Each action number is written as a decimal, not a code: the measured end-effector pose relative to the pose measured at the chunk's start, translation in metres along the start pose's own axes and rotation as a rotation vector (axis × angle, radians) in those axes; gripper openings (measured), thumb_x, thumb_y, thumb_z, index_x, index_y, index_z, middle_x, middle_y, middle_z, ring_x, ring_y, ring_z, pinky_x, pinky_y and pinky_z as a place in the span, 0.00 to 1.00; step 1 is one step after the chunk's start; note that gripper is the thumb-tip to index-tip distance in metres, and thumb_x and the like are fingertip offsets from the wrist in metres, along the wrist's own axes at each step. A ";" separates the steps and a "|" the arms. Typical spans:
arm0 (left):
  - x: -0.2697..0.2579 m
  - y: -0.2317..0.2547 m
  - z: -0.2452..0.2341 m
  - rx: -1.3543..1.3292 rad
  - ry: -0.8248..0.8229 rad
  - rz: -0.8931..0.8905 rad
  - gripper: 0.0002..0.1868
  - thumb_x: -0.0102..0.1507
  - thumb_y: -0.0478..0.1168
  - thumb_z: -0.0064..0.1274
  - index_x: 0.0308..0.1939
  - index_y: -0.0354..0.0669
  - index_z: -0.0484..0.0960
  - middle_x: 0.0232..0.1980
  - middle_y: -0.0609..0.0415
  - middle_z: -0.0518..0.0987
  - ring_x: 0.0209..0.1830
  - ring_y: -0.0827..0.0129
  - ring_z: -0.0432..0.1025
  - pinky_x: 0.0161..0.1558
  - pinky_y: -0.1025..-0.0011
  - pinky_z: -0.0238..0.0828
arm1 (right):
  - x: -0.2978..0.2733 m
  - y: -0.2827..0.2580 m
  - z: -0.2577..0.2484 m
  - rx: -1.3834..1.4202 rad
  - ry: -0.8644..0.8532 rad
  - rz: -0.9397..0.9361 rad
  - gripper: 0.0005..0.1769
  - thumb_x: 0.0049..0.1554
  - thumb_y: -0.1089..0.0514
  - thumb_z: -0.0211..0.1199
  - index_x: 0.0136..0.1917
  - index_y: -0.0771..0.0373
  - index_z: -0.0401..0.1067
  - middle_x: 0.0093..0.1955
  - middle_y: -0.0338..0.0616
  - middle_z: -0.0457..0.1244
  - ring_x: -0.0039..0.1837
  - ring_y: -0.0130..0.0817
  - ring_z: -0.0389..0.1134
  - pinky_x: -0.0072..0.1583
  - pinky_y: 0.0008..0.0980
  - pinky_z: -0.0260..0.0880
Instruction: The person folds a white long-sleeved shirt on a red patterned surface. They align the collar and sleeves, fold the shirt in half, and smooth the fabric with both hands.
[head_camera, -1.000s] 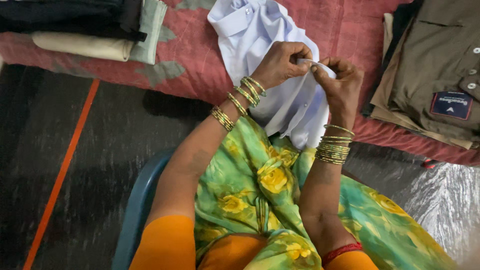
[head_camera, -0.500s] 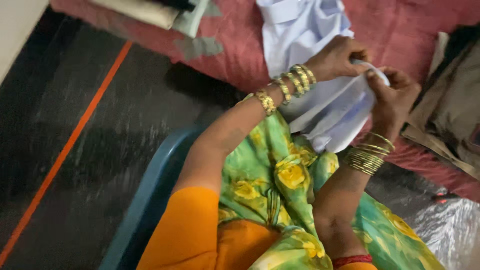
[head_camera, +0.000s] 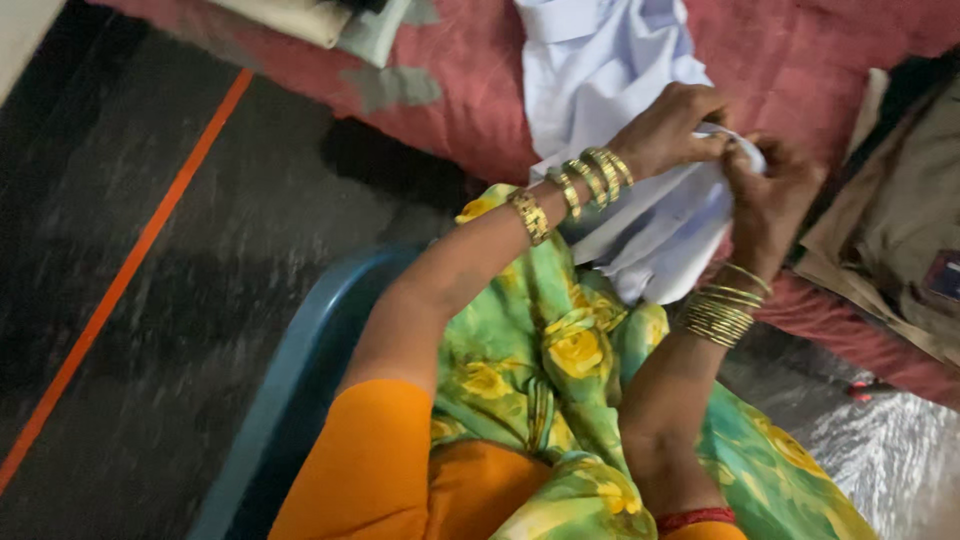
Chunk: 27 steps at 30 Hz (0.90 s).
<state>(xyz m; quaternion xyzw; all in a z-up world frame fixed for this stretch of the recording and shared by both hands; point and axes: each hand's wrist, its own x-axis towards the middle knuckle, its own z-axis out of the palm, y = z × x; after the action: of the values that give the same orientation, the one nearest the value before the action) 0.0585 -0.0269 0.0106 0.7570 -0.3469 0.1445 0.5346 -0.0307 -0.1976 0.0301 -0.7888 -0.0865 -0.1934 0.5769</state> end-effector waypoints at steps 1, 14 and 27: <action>-0.004 0.003 -0.001 0.031 0.029 0.026 0.14 0.54 0.43 0.64 0.33 0.38 0.78 0.31 0.48 0.80 0.33 0.58 0.76 0.38 0.62 0.71 | 0.000 0.003 0.002 -0.003 -0.005 0.005 0.06 0.61 0.67 0.69 0.52 0.70 0.78 0.46 0.35 0.67 0.46 0.21 0.66 0.49 0.23 0.66; -0.012 0.033 -0.046 -0.042 -0.181 0.078 0.13 0.61 0.37 0.58 0.47 0.37 0.75 0.43 0.45 0.83 0.46 0.53 0.81 0.47 0.61 0.77 | -0.001 0.003 0.014 0.168 -0.009 0.139 0.06 0.57 0.66 0.68 0.48 0.70 0.77 0.43 0.34 0.67 0.43 0.20 0.64 0.46 0.20 0.64; -0.004 0.025 -0.042 0.113 -0.221 0.022 0.04 0.61 0.32 0.55 0.39 0.37 0.80 0.35 0.43 0.83 0.40 0.51 0.81 0.42 0.59 0.76 | 0.003 -0.006 0.013 -0.293 -0.107 -0.201 0.10 0.52 0.67 0.69 0.49 0.67 0.76 0.46 0.44 0.68 0.45 0.31 0.71 0.48 0.28 0.71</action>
<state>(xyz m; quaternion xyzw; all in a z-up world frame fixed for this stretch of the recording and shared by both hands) 0.0446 0.0081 0.0423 0.7934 -0.4031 0.0855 0.4479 -0.0271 -0.1837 0.0335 -0.8609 -0.1664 -0.2182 0.4284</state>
